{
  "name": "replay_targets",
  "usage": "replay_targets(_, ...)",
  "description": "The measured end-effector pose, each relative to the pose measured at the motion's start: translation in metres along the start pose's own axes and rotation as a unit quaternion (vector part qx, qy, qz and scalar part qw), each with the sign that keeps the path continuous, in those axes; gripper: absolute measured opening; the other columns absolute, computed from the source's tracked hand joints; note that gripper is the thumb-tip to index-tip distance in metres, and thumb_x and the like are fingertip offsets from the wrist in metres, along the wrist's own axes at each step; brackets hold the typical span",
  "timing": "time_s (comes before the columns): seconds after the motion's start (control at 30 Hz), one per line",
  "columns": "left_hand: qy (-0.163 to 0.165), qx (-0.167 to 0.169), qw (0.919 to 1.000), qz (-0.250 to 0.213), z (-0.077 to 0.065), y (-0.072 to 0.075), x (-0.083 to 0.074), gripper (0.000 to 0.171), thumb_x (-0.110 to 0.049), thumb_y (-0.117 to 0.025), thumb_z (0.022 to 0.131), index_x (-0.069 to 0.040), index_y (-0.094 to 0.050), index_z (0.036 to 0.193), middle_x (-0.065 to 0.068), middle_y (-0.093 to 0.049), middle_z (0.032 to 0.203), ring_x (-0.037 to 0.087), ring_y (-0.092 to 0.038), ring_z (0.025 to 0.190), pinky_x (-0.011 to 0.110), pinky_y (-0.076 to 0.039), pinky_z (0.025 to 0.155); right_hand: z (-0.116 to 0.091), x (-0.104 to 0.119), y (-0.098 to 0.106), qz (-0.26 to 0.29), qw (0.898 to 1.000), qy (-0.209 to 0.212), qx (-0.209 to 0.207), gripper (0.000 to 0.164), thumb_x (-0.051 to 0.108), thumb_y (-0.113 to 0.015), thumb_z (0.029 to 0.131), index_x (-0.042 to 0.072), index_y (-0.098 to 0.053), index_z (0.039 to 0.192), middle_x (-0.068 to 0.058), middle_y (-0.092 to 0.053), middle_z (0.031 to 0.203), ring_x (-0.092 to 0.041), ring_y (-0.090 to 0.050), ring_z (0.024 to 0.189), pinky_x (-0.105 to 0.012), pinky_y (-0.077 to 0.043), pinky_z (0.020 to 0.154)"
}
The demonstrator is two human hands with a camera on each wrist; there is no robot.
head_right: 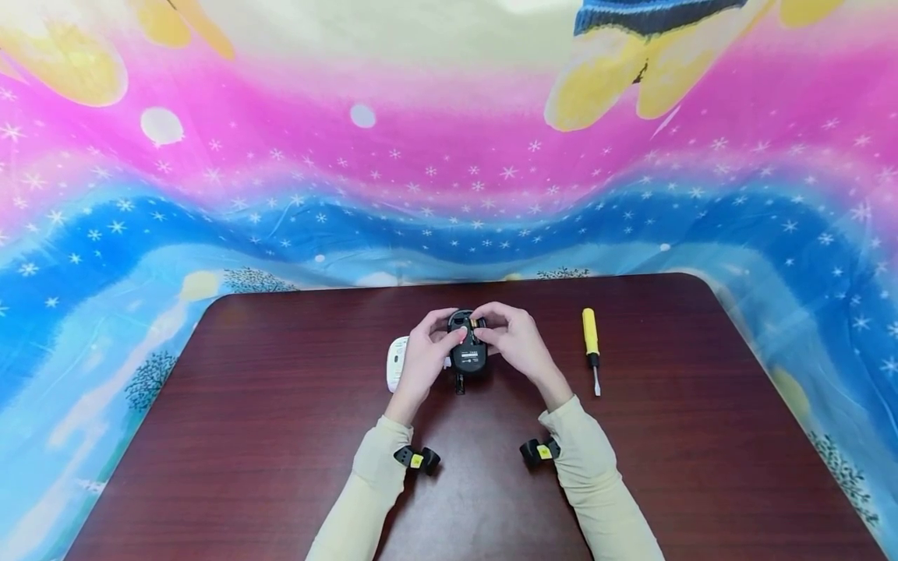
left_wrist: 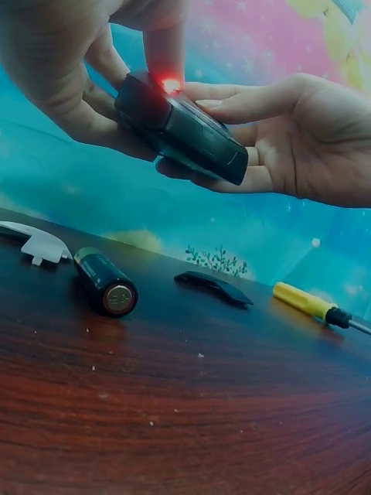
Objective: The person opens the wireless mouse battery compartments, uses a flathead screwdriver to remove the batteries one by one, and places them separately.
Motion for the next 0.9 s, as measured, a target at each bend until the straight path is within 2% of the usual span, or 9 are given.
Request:
replay_targets(0.17, -0.003, -0.003, 0.9997, 0.025, -0.0014, -0.0009, -0.0017, 0.035, -0.006, -0.073, 0.094, -0.001, -0.068, 0.129, 0.015, -0.071, 0.114, 0.027, -0.071, 0.095, 0.035, -0.058, 0.083, -0.0007, 0.0008, -0.0015, -0.010, 1.000, -0.005, 0.000, 0.021, -0.005, -0.062, 0.100, -0.007, -0.065, 0.120, -0.027, -0.067, 0.121, -0.035, -0.073, 0.099, -0.039, -0.062, 0.074)
replay_targets(0.4, -0.005, -0.011, 0.9988, 0.048, -0.0002, -0.0011, -0.0013, 0.036, -0.007, -0.075, 0.093, -0.002, -0.069, 0.128, 0.012, -0.072, 0.113, 0.024, -0.072, 0.094, 0.034, -0.058, 0.082, -0.0004, 0.0029, -0.0032, -0.007, 1.000, -0.004, -0.006, 0.017, -0.007, -0.059, 0.100, -0.008, -0.063, 0.116, -0.028, -0.069, 0.116, -0.033, -0.074, 0.095, -0.040, -0.062, 0.072)
replay_targets(0.67, -0.001, -0.030, 0.9995, 0.008, 0.0016, 0.0033, -0.0019, 0.033, -0.006, -0.073, 0.094, 0.001, -0.069, 0.126, 0.019, -0.072, 0.112, 0.028, -0.072, 0.092, 0.033, -0.059, 0.079, 0.0004, 0.0036, -0.0049, -0.020, 1.000, 0.017, -0.001, 0.034, 0.000, -0.061, 0.102, -0.002, -0.063, 0.136, -0.026, -0.066, 0.129, -0.036, -0.072, 0.106, -0.038, -0.062, 0.079)
replay_targets(0.77, 0.008, -0.035, 0.9993, -0.008, 0.0016, 0.0042, -0.0012, 0.033, -0.007, -0.073, 0.094, 0.001, -0.069, 0.125, 0.019, -0.072, 0.112, 0.026, -0.072, 0.092, 0.030, -0.058, 0.078, -0.0005, 0.0029, -0.0050, -0.030, 0.999, 0.022, -0.004, 0.034, 0.004, -0.063, 0.103, -0.001, -0.065, 0.136, -0.024, -0.066, 0.131, -0.034, -0.072, 0.106, -0.035, -0.061, 0.079)
replay_targets(0.9, 0.013, -0.038, 0.9991, -0.011, 0.0014, 0.0044, 0.0001, 0.033, -0.007, -0.074, 0.093, 0.001, -0.069, 0.125, 0.019, -0.073, 0.112, 0.025, -0.072, 0.092, 0.029, -0.058, 0.079, -0.0009, 0.0025, -0.0054, -0.015, 1.000, 0.019, -0.004, 0.031, 0.006, -0.063, 0.103, -0.003, -0.067, 0.133, -0.025, -0.066, 0.131, -0.033, -0.073, 0.104, -0.036, -0.061, 0.081)
Point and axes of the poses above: each hand's wrist, its own z-axis towards the middle knuckle, its own y-axis out of the back of the hand, x = y × z, the point moved 3 cm from there along z, towards the middle knuckle
